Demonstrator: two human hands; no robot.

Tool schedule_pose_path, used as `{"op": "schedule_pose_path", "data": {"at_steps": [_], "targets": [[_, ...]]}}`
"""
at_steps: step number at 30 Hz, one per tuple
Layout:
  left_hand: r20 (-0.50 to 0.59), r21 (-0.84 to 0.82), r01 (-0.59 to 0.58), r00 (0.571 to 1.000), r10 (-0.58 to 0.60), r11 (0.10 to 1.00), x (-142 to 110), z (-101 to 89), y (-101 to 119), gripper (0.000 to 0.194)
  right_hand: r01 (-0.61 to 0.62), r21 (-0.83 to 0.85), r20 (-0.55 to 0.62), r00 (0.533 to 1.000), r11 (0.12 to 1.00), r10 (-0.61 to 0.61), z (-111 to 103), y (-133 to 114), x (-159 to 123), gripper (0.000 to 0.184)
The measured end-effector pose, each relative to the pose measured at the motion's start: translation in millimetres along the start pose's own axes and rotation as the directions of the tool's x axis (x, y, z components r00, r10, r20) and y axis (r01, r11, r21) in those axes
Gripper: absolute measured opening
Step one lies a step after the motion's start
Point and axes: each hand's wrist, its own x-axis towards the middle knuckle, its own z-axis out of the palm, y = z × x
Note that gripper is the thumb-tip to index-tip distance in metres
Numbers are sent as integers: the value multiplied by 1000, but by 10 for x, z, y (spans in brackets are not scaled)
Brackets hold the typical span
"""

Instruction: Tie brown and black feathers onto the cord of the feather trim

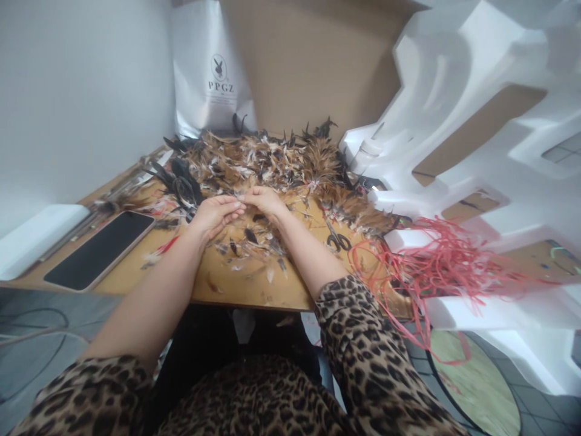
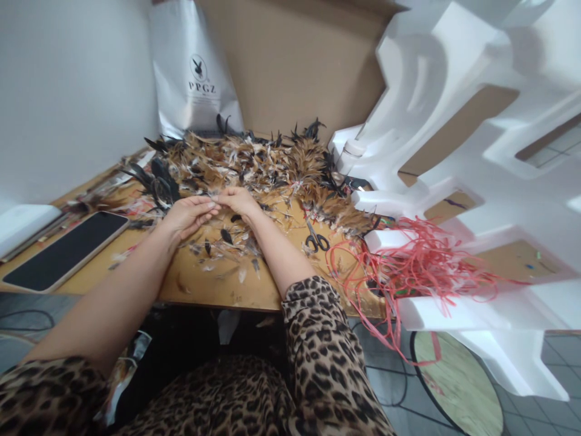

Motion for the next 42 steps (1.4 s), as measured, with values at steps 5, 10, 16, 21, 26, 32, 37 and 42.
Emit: {"op": "schedule_pose_path", "data": {"at_steps": [5, 10, 16, 21, 26, 32, 37, 42], "targets": [[-2, 13, 2, 1000, -2, 1000, -3, 13, -13, 14, 41, 48, 16, 999, 998, -42, 2, 5, 9, 31], [-22, -7, 7, 1000, -7, 1000, 15, 1, -37, 14, 73, 36, 6, 997, 997, -73, 24, 13, 9, 27], [-31, -18, 25, 999, -25, 1000, 36, -21, -64, 17, 14, 35, -24, 1000, 999, -14, 75, -29, -45, 24], [-10, 5, 17, 1000, -17, 1000, 46, -47, -92, 18, 1, 67, -20, 1000, 998, 1, 75, 11, -32, 25], [-90, -48, 0, 996, -5, 999, 51, -38, -53, 16, -74, 184, -61, 994, 980, 87, -2, 65, 40, 28], [-159, -107, -20, 987, 3, 994, 79, -41, -44, 14, -65, 108, -324, 941, 992, 97, -438, -119, 309, 29], [-178, -144, -43, 984, 17, 989, 112, -45, -70, 18, 0, -307, -509, 845, 952, -164, -979, -306, 791, 44], [-183, -150, -8, 983, -20, 989, 120, 0, -55, 24, -143, -652, -506, 814, 745, -286, -1326, -350, 1286, 69]]}}
